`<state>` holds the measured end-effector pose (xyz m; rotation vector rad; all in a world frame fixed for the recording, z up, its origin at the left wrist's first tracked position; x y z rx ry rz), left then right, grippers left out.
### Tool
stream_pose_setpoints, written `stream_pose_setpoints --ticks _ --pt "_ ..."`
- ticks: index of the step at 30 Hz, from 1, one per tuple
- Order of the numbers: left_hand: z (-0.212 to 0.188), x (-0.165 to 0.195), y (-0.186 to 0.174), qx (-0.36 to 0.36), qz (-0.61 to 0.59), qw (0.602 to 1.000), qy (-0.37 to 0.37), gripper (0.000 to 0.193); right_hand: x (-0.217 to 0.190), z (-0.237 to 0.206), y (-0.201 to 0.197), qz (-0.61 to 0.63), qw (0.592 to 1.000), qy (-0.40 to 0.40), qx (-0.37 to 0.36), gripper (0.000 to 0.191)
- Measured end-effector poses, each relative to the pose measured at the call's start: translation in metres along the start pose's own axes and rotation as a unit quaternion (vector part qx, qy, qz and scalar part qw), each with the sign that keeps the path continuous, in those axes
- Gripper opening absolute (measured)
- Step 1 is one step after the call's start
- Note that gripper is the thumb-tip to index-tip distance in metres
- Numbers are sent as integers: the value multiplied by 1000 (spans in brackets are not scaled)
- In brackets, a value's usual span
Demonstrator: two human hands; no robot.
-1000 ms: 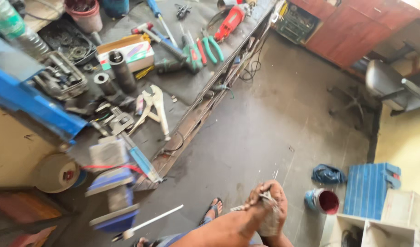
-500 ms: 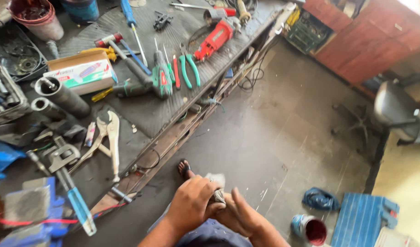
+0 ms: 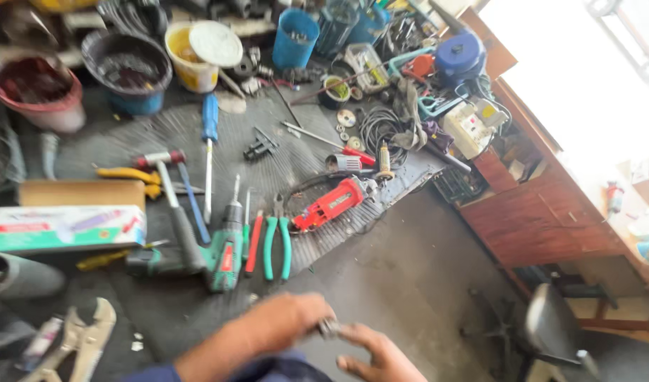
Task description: The person disassembles a red angle grinder on a cluttered workbench, using pliers to work on its internals. They retrieve parts from a plastic bucket, wipe components with a cloth, plug the grinder into a power strip and test it, then continue handling and reassembling the tool.
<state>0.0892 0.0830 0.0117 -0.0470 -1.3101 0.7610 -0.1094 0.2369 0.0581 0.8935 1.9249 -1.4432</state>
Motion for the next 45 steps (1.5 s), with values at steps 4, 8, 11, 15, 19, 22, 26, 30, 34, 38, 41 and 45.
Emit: stream_pose_setpoints --ticks 4,8,11,15,19,22,26,30,34,38,41,45 --pt "43 -27 -39 142 0 989 -40 28 32 40 -31 22 991 73 111 59" --pt "79 -42 -75 197 -19 936 -290 25 53 87 -70 105 980 81 146 50" --pt "111 -56 -102 324 165 879 -310 29 68 126 -101 80 979 24 184 41" --pt "170 -85 -122 403 340 834 -166 33 85 175 -141 37 971 -82 220 38" --pt "249 -128 -118 348 501 767 -199 32 100 224 -183 -41 955 -219 194 36" --pt "287 -163 -113 288 482 755 -339 28 118 256 -212 -36 938 -305 159 32" --pt "306 -198 -111 295 523 705 -377 43 145 284 -235 -11 935 -326 140 27" --pt "301 -208 -100 316 535 674 -399 38 164 299 -258 14 928 -349 125 25" --pt "303 -212 -90 303 542 659 -424 36 170 301 -276 23 934 -342 105 25" --pt "307 -223 -99 275 525 665 -456 44 173 297 -286 -2 926 -366 91 24" --pt "304 -225 -105 266 450 698 -490 45 175 292 -290 1 923 -372 101 25" --pt "303 -197 -96 289 419 742 -435 33 174 290 -295 9 928 -357 107 24"
Point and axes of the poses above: each hand's wrist, its own z-axis towards the middle knuckle, its own y-axis out of the palm, x = y × z, the point moved 1 cm from there along z, towards the middle knuckle, and after that the axes turned 8 degrees about x, right-handed, at the moved point
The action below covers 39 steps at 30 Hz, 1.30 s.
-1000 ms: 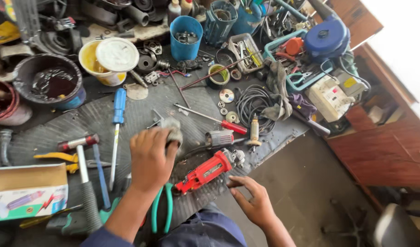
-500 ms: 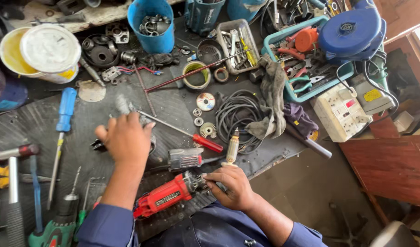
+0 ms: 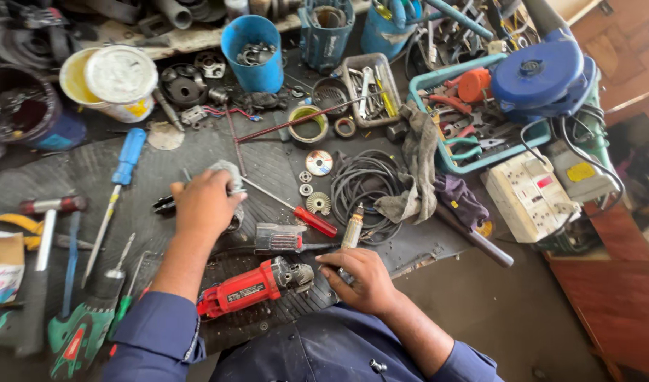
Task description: The person disassembles a red angle grinder on a cluttered workbench, using pliers to work on its internals. They retrieve parts from a plastic bucket, wipe components with a cloth, plug the grinder into a power strip and test it, then continue handling and reassembling the tool.
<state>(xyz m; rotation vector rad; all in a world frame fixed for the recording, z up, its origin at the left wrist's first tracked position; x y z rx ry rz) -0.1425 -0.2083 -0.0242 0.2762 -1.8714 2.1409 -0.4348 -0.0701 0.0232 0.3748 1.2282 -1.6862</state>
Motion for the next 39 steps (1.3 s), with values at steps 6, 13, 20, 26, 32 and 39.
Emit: stream_pose_setpoints --ticks 6,13,20,26,32,39 --pt "-66 53 -60 63 -245 967 7 29 -10 16 -4 64 996 55 10 25" --pt "-141 96 -90 23 -396 918 5 20 -29 22 6 123 992 -32 -7 32" --pt "-150 82 -108 168 -328 929 -30 21 -32 25 9 62 978 -198 22 21" --pt "-147 78 -127 313 21 947 69 49 -33 23 9 32 974 -218 59 21" --pt "-165 90 -88 -113 -517 819 -222 18 -30 20 8 13 968 -247 35 24" --pt "-175 81 -44 -148 -618 721 -276 14 -27 14 12 55 975 -216 17 28"
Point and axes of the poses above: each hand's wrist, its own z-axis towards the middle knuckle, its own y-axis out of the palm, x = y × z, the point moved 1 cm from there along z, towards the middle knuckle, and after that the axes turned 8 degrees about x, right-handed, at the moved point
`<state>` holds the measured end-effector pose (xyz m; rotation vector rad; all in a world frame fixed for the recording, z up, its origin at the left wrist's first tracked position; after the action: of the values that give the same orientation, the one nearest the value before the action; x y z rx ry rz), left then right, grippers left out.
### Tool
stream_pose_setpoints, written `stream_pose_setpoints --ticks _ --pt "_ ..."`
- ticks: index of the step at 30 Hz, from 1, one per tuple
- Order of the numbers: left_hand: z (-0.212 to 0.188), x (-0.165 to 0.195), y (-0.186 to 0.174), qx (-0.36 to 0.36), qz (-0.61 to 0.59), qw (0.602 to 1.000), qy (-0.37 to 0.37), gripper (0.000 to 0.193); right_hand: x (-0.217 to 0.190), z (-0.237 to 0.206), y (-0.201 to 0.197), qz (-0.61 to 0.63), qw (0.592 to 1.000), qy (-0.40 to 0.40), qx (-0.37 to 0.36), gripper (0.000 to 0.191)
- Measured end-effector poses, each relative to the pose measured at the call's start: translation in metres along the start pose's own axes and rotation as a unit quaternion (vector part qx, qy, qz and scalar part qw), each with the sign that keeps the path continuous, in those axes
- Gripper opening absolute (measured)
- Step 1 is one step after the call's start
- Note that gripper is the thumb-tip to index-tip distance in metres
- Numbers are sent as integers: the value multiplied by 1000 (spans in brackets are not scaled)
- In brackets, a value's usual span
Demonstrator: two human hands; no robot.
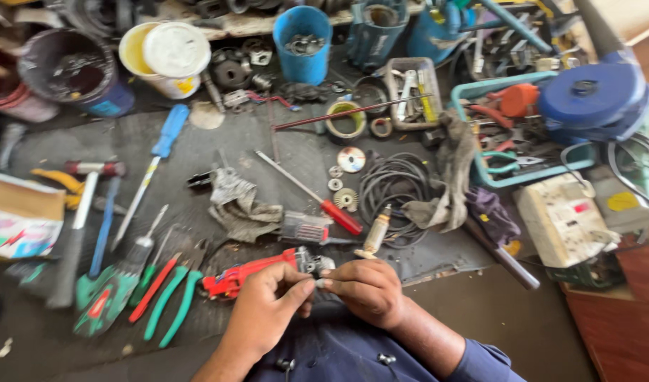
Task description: The person disassembles a red angle grinder on a cluttered workbench, using pliers to work on its internals. They retrieve parts from a plastic bucket, wipe components with a cloth, plug the grinder into a power strip and test it, then continue handling and reassembling the tool.
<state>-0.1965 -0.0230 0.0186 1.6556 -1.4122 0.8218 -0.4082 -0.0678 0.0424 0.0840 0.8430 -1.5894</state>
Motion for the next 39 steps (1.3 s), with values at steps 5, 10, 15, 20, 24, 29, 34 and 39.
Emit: stream_pose_setpoints --ticks 5,10,15,20,24,29,34,39 --pt "10 7 0 -22 -20 999 -17 21 14 5 -8 2 1000 14 -16 24" --pt "9 29 0 3 107 991 85 28 67 21 -48 -293 941 -21 170 18" --pt "2 43 -11 12 148 983 105 25 151 44 -96 -385 857 50 339 14" --pt "1 44 -25 27 130 981 144 24 206 69 -114 -351 868 239 259 12" --pt "1 40 -34 71 174 971 146 24 205 92 -92 -392 901 115 146 25" --pt "3 41 -34 95 207 957 180 23 200 104 11 -290 957 8 -34 23" --pt "-2 53 -35 116 290 897 312 19 225 115 91 -315 933 -15 -174 35" --pt "-8 57 -60 162 349 860 334 16 233 121 93 -387 888 -64 -238 15"
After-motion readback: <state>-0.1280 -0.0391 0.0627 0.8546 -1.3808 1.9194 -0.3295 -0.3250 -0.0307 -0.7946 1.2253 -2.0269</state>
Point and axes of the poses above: each hand's wrist, its own z-axis towards the middle knuckle, its own y-axis out of the palm, x = y × z, the point moved 1 cm from there along z, towards the middle knuckle, and after that the axes turned 8 degrees about x, right-handed, at the moved point
